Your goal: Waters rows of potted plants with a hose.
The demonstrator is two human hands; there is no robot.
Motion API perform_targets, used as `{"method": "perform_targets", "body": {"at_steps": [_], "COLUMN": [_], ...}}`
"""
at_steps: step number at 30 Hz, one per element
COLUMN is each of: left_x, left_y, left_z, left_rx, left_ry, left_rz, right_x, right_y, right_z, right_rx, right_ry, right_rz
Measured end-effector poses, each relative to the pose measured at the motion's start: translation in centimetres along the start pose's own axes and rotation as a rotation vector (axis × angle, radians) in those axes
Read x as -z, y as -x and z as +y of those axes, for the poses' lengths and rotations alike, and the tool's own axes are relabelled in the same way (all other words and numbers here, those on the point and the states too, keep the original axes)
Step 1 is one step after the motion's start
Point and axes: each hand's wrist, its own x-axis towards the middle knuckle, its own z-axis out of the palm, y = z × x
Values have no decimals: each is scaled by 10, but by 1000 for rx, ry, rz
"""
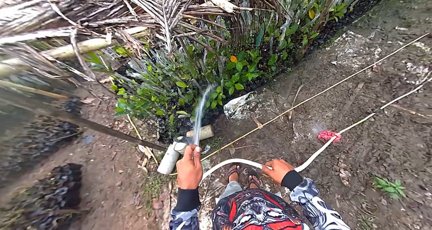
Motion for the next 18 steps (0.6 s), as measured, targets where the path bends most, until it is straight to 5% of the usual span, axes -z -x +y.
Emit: {"method": "perform_targets", "body": {"at_steps": [14,18], "left_x": [-11,-7], "left_y": [3,2], "left_z": [-9,-15], "left_rx": [75,70], "left_ry": [36,53], "left_rz": [-131,-34], "right_x": [-7,-7], "right_y": [-1,1], "right_z": [5,5], "right_rx": [7,2], "right_ry": [9,-5], "right_rz": [-14,-21]}}
